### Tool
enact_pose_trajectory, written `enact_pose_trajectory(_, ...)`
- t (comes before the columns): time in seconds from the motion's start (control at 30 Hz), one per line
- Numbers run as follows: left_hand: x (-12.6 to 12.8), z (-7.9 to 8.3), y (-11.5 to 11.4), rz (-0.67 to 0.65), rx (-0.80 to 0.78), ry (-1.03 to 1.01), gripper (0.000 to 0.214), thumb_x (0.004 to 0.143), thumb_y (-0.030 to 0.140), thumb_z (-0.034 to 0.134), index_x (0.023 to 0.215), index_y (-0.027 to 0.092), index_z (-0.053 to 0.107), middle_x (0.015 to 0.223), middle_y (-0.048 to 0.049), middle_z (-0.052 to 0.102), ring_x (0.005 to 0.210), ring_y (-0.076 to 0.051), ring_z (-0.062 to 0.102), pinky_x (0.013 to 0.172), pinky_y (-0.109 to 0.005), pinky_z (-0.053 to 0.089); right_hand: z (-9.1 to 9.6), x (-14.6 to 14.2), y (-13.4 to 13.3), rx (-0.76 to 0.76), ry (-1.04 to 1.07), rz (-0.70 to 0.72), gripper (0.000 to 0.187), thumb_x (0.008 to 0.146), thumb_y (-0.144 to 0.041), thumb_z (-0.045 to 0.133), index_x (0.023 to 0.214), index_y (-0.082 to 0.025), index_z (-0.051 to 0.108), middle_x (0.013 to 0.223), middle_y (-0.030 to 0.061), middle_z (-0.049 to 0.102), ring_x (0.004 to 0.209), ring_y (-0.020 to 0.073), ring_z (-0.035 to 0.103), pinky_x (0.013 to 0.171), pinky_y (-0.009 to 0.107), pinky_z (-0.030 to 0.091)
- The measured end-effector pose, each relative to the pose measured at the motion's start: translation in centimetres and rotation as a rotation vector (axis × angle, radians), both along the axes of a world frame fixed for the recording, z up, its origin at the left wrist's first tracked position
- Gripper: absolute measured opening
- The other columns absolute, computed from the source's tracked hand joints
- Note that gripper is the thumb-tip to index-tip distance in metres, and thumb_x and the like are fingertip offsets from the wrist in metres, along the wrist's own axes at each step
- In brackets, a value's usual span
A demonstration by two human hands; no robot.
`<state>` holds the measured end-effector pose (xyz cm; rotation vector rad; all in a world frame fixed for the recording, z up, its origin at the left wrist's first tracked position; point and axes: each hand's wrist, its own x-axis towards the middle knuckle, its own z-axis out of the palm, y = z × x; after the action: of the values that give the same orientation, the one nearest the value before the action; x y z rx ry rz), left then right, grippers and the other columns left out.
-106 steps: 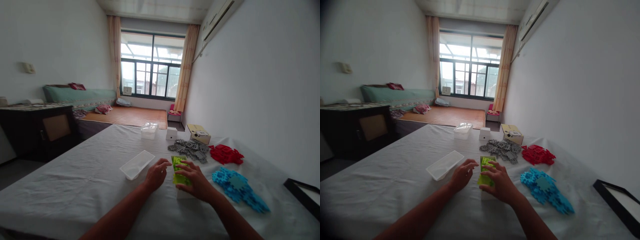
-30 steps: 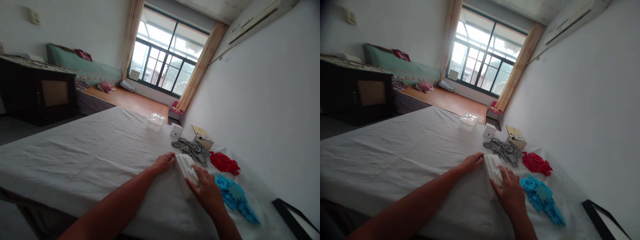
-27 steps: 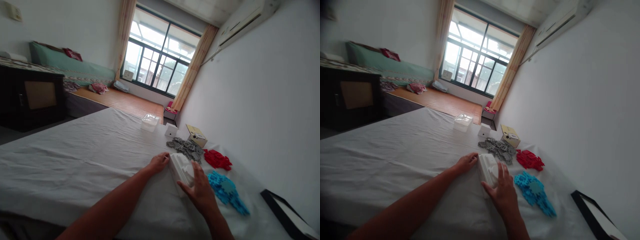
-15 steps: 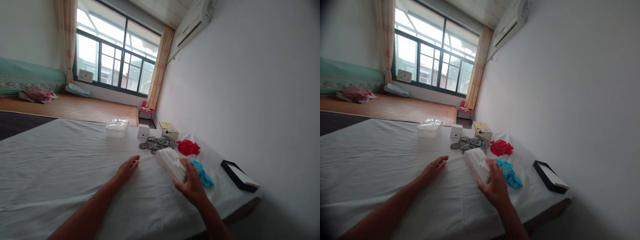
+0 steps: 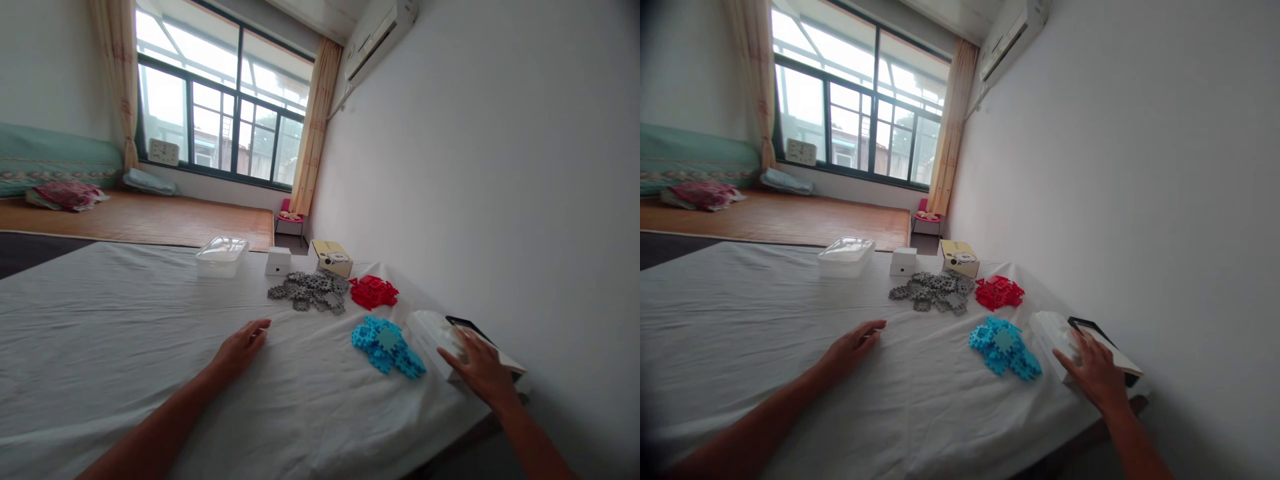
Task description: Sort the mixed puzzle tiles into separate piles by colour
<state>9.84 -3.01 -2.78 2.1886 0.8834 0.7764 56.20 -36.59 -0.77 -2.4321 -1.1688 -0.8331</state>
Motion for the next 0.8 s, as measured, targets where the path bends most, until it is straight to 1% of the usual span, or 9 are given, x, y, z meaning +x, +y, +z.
enact_pose_trajectory(0.07,0.0,0.1,0.0,-0.004,0.000,-0.002,0.043,0.082,0.045,0.040,0.113,0.023,0.059,0.113,-0.0025,0.065,0.096,-0.018,0.063,0.087,-0.029,0.048,0.6,0.5,-1.2,0.137,-0.065,-0.112,0.059,0.082,-0.057,0.036,0.130,-0.024,0.044,0.136,0.0105,0.045,0.124,0.0307,0.040,0.099,0.048,0.035)
enact_pose_trajectory(0.13,0.0,0.2,0.0,0.000,-0.002,-0.010,0.043,0.081,0.046,0.041,0.113,0.024,0.060,0.112,-0.0018,0.066,0.095,-0.018,0.063,0.086,-0.029,0.048,0.5,1.9,-2.8,0.271,-0.067,-0.257,0.060,0.084,-0.055,0.027,0.128,-0.019,0.048,0.133,0.0166,0.046,0.125,0.0335,0.040,0.098,0.053,0.033)
enact_pose_trajectory(0.23,0.0,0.4,-0.3,0.014,0.002,0.001,0.042,0.080,0.045,0.041,0.112,0.025,0.060,0.109,-0.0012,0.067,0.093,-0.018,0.063,0.085,-0.029,0.049,-1.4,5.7,-5.0,0.286,0.143,-0.425,0.070,0.081,-0.059,0.021,0.123,-0.013,0.052,0.124,0.0264,0.050,0.123,0.0410,0.041,0.092,0.061,0.032)
enact_pose_trajectory(0.37,0.1,0.7,-0.9,0.016,0.009,0.020,0.040,0.081,0.042,0.040,0.111,0.024,0.060,0.109,-0.0019,0.067,0.094,-0.018,0.062,0.087,-0.029,0.047,-4.5,10.9,-5.3,0.250,0.420,-0.380,0.080,0.075,-0.061,0.024,0.129,-0.006,0.045,0.123,0.0289,0.051,0.122,0.0409,0.042,0.095,0.052,0.037)
enact_pose_trajectory(0.47,0.1,0.8,-1.1,0.027,0.001,0.013,0.039,0.081,0.041,0.040,0.110,0.024,0.060,0.109,-0.0017,0.067,0.095,-0.018,0.062,0.088,-0.028,0.047,-5.0,13.1,-4.4,0.276,0.484,-0.312,0.083,0.071,-0.058,0.031,0.132,-0.002,0.042,0.125,0.0303,0.049,0.124,0.0407,0.041,0.097,0.048,0.037)
enact_pose_trajectory(0.57,0.1,0.7,-1.1,0.029,0.006,-0.001,0.036,0.082,0.039,0.041,0.109,0.025,0.060,0.108,-0.0016,0.067,0.094,-0.018,0.062,0.086,-0.028,0.047,-3.3,13.6,-3.8,0.327,0.517,-0.341,0.084,0.067,-0.055,0.039,0.135,-0.005,0.041,0.120,0.0344,0.052,0.117,0.0463,0.046,0.086,0.058,0.038)
enact_pose_trajectory(0.67,0.1,0.5,-1.2,0.028,0.002,-0.022,0.034,0.081,0.035,0.043,0.108,0.026,0.061,0.107,-0.0016,0.067,0.092,-0.018,0.062,0.086,-0.029,0.046,0.0,11.7,-2.2,0.387,0.242,-0.344,0.078,0.071,-0.051,0.037,0.135,-0.008,0.042,0.118,0.0366,0.051,0.117,0.0471,0.045,0.082,0.063,0.033)
enact_pose_trajectory(0.73,0.1,0.4,-1.3,0.027,-0.005,-0.041,0.032,0.081,0.032,0.045,0.107,0.026,0.062,0.106,-0.0018,0.067,0.092,-0.018,0.062,0.087,-0.030,0.046,2.6,8.7,0.1,0.416,-0.013,-0.173,0.071,0.076,-0.048,0.034,0.135,-0.011,0.043,0.121,0.0332,0.051,0.121,0.0415,0.044,0.089,0.058,0.032)
enact_pose_trajectory(0.8,0.2,0.3,-1.3,0.022,0.002,-0.060,0.031,0.081,0.031,0.046,0.107,0.025,0.063,0.106,-0.0021,0.067,0.091,-0.018,0.062,0.087,-0.030,0.046,4.7,4.4,3.4,0.358,-0.135,0.086,0.066,0.080,-0.047,0.034,0.133,-0.011,0.044,0.122,0.0281,0.053,0.121,0.0361,0.046,0.097,0.050,0.034)
